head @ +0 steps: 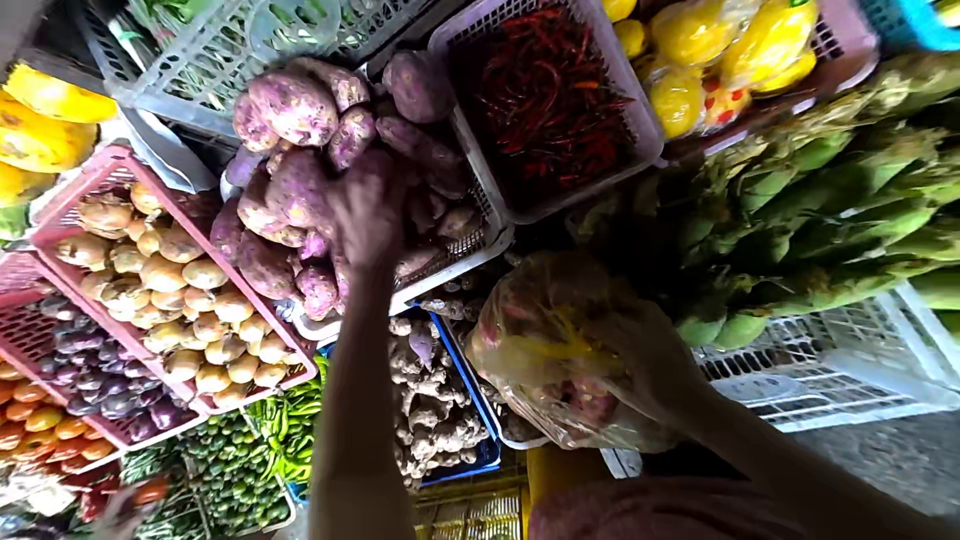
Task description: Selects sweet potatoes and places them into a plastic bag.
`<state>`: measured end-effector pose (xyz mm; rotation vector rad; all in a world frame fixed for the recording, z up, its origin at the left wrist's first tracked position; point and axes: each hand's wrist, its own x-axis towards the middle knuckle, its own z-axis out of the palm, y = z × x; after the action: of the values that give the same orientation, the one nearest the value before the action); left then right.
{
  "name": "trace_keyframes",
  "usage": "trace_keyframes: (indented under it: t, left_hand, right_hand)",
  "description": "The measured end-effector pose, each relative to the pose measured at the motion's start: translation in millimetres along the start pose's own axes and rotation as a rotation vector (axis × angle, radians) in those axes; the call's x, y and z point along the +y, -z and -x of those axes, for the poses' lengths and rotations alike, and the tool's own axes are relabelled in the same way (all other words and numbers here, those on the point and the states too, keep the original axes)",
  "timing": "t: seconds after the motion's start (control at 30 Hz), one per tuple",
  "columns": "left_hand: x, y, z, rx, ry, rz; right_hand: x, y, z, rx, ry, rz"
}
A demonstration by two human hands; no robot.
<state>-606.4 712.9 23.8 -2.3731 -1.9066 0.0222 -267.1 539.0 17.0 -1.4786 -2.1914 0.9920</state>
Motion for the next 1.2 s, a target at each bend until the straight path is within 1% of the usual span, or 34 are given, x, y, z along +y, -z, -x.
trace_keyframes:
  t: [0.07,0.13,0.17,0.27,0.33,0.37,0.43,0.5,0.53,0.63,0.73,0.83,0.9,0.93,1.0,1.07,1.1,1.17,1.2]
  left_hand:
    - [-13,26,-11,-0.156,0.040,-0.043]
    - [-17,35,-13,-0.225,0.017,-0.084]
    - [-11,34,-13,-0.252,0.009,-0.092]
    - [22,13,-13,-0.376,0.039,-0.208]
    - [33,-2,-9,-0.357,-0.040,-0.186]
    - [35,-8,-8,-0.407,-0.111,-0.205]
    - [40,-19,-8,-0.602,-0.207,-0.345]
    - [44,-30,-7,-0.686,-0.252,-0.507]
    - [46,-33,-8,-0.708,-0.262,-0.528]
    - [47,-37,-12,-0.739,-0.269,-0.470]
    - [43,-25,-21,-0.751,-0.264,-0.360]
    - [34,-24,-24,-0.650,-0.263,-0.277]
    - [26,-25,-22,-0.487,-0.249,-0.109]
    - [26,-21,-19,-0.388,-0.197,-0.005]
    - [37,1,-17,-0.253,-0.003,0.294]
    - [51,35,-10,-0.180,0.212,0.664]
    - [53,45,-2,-0.132,0.278,0.917]
    - [57,66,19,-0.111,0.377,1.450]
    - [60,76,29,-0.094,0.394,1.646]
  right_hand:
    - [2,1,0,-0.009,-0.003,0.007]
    - [0,-1,-2,-0.004,-0.002,0.003]
    - [-1,-2,-3,0.005,0.004,-0.007]
    - [1,0,-3,-0.001,0.013,-0.007]
    - [1,1,-1,-0.001,0.014,0.009]
    - [1,2,1,-0.003,0.013,0.008]
    - [-1,1,2,0.009,0.013,0.008]
    - [-1,-2,2,0.031,0.024,-0.001]
    - [-1,-2,1,0.040,0.034,-0.002]
    - [3,-2,0,0.059,0.060,-0.004]
    - [4,-3,3,0.068,0.071,-0.007]
    - [2,-5,6,0.093,0.079,-0.002]
    - [2,-6,8,0.104,0.083,0.013]
    - [2,-6,9,0.099,0.074,0.017]
    - [0,-7,8,0.079,0.043,0.020]
    - [0,-6,6,0.073,0.027,0.011]
    - [0,-6,6,0.061,0.019,0.005]
    - [2,-3,4,0.034,0.015,-0.006]
    - [1,-1,3,0.015,0.010,-0.014]
